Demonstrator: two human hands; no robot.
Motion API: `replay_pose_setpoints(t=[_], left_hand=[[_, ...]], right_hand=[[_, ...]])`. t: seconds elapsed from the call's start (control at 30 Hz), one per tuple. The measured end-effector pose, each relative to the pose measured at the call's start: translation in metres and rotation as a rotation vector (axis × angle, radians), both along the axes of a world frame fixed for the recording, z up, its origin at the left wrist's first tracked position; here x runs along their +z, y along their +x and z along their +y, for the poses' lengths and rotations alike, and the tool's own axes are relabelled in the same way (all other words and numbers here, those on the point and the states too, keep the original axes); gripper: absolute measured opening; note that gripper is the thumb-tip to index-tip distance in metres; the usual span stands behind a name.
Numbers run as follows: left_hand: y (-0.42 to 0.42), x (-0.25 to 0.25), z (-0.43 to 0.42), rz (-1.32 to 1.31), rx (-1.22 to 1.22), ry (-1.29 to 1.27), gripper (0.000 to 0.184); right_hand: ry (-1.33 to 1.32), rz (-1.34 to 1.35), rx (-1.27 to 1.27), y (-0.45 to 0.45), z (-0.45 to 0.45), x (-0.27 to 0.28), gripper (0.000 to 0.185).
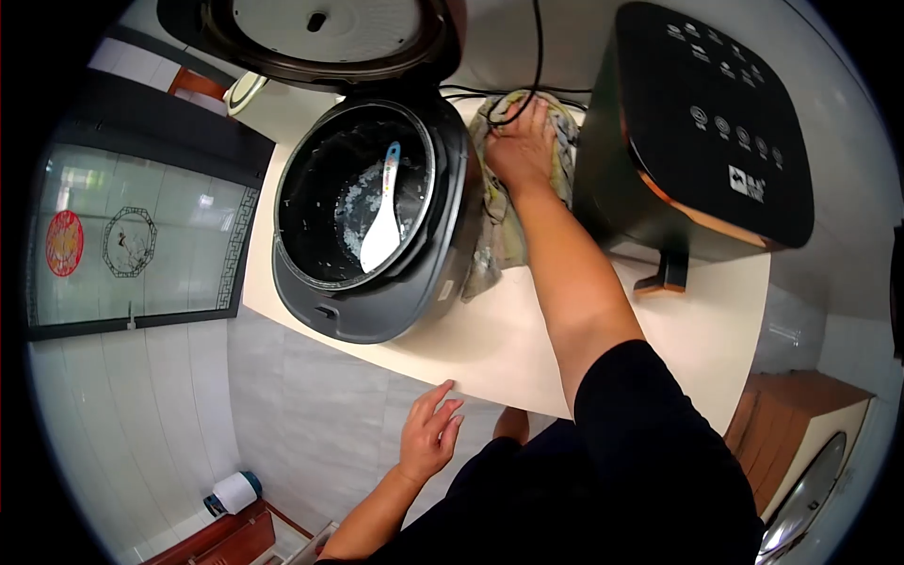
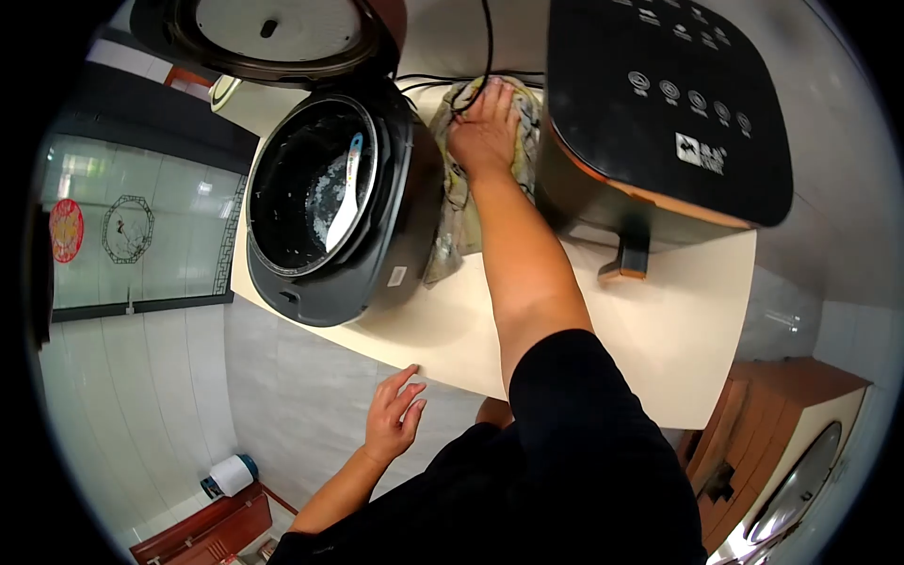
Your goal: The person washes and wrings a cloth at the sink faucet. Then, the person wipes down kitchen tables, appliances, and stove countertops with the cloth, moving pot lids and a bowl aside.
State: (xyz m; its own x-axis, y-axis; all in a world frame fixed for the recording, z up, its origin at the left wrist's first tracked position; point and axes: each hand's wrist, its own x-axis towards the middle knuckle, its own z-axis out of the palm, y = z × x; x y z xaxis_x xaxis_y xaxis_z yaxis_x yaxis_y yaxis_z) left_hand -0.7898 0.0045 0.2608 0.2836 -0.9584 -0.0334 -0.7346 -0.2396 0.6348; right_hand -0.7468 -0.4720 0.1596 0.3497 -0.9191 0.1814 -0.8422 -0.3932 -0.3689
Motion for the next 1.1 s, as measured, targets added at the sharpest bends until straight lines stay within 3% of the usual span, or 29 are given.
replay_pose_setpoints(t=[0.07, 0.2, 0.43, 0.47, 0.53, 0.63, 0.7, 0.8, 0.83, 0.93, 1.1], left_hand=[[-0.006, 0.004, 0.004, -0.025, -0.008, -0.029, 0.027], [-0.029, 0.009, 0.0, 0.127, 0.038, -0.08, 0.027], [-0.064, 0.044, -0.094, 0.26, -0.264, -0.273, 0.024], [-0.078, 0.048, -0.111, 0.46, -0.172, -0.235, 0.026], [-0.098, 0.05, -0.155, 0.572, -0.164, -0.208, 0.046], [-0.138, 0.028, -0.224, 1.06, -0.054, -0.177, 0.071], [-0.156, 0.034, -0.264, 1.1, 0.026, -0.056, 0.071], [-0.167, 0.031, -0.296, 1.13, 0.22, 0.057, 0.068], [-0.167, 0.03, -0.296, 1.053, 0.199, 0.078, 0.058], [-0.156, 0.021, -0.295, 0.918, 0.074, 0.141, 0.057], [-0.13, 0.02, -0.255, 0.869, 0.204, 0.137, 0.05]], right_hand=[[-0.167, -0.028, 0.039, -0.012, 0.012, -0.006, 0.074], [-0.141, -0.103, 0.181, -0.051, 0.06, -0.001, 0.063], [-0.012, -0.132, 0.415, -0.171, 0.182, 0.025, 0.066], [0.012, -0.127, 0.438, -0.196, 0.2, 0.026, 0.067], [0.142, -0.138, 0.464, -0.254, 0.228, 0.037, 0.07], [0.347, -0.005, 0.341, -0.342, 0.247, 0.039, 0.075], [0.077, 0.095, 0.297, -0.414, 0.246, 0.043, 0.081], [0.132, 0.203, 0.08, -0.492, 0.234, 0.046, 0.084], [0.117, 0.177, 0.065, -0.501, 0.231, 0.046, 0.084], [0.099, 0.127, 0.035, -0.507, 0.23, 0.047, 0.083], [0.052, 0.089, 0.086, -0.518, 0.224, 0.043, 0.08]])
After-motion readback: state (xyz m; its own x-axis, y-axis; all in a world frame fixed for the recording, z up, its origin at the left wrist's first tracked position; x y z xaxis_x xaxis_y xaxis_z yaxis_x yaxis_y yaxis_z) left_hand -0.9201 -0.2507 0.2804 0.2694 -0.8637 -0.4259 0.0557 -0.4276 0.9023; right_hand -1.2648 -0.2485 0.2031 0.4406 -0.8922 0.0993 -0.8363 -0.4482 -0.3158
